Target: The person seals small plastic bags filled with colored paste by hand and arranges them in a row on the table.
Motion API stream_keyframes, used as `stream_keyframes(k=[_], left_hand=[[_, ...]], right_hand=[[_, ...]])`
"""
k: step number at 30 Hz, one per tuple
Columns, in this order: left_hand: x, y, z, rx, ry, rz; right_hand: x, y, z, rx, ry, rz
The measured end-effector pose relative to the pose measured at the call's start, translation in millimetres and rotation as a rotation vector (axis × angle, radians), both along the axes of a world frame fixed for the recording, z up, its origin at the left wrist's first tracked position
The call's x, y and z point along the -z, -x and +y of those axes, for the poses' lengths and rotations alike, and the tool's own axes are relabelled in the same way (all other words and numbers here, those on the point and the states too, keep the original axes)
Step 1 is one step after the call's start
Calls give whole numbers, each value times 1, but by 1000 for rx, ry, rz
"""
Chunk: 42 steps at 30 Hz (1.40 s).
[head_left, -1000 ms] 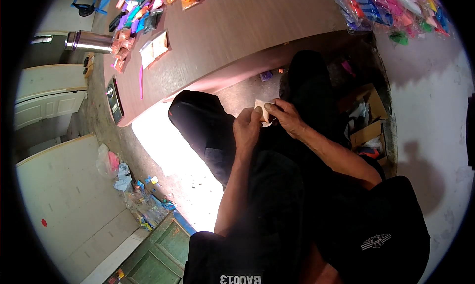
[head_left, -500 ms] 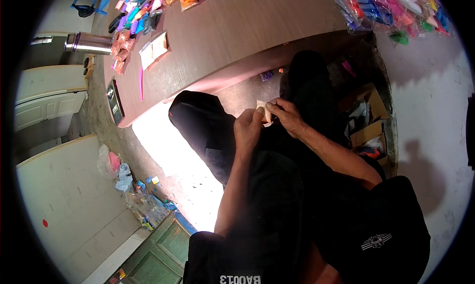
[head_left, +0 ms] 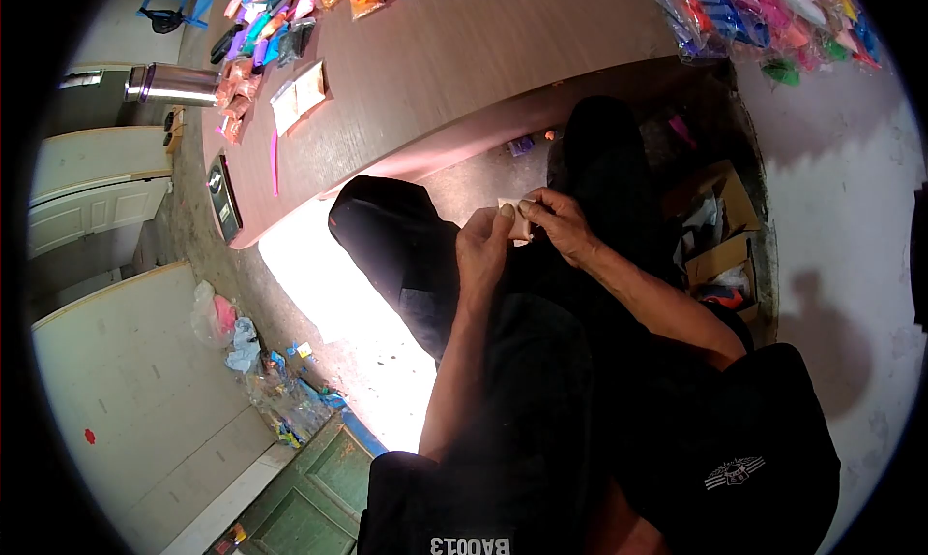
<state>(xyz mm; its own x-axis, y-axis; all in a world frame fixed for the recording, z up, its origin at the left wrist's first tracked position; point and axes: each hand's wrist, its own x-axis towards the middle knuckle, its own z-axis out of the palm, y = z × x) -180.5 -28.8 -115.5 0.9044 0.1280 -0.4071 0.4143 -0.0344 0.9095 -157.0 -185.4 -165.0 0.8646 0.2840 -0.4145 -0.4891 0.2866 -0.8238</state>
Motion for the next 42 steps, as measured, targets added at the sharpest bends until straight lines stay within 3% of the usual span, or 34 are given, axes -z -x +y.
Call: stream_keyframes(k=[5, 9, 11, 13, 16, 21, 23, 25, 26, 27, 29, 39, 42], left_hand=[[1, 1, 1, -41, 83, -31], [1, 5, 6, -75, 2, -52], [19, 10, 11, -98, -28, -98], [5, 15, 7, -136, -68, -184], [20, 26, 8, -245, -5, -214], [-26, 43, 12, -407, 79, -222], [-49, 53, 13, -443, 64, -222], [-47, 61, 16, -457, 8, -263], [-66, 64, 18, -461, -80, -268], [-74, 67, 19, -499, -96, -271], [-85, 72, 17, -510, 50, -288], [-131, 117, 41, -709, -184, -531], [-157, 139, 63, -779, 26, -517]], right_hand=[[-3, 3, 2, -81, 73, -76], [-23, 0, 2, -112, 58, -8], [-4, 1, 4, -122, 102, -112], [7, 1, 7, -85, 112, -156], [-3, -5, 7, -185, 55, -152], [2, -15, 14, -359, 82, -262], [-18, -9, 23, -429, 94, -262], [-79, -1, 41, -429, 141, -232], [-75, -3, 42, -463, 207, -372], [-99, 2, 50, -420, 163, -176], [-90, 1, 48, -506, 461, -602], [-179, 46, 98, -321, 683, -1690], [-195, 60, 117, -123, 764, -2011]])
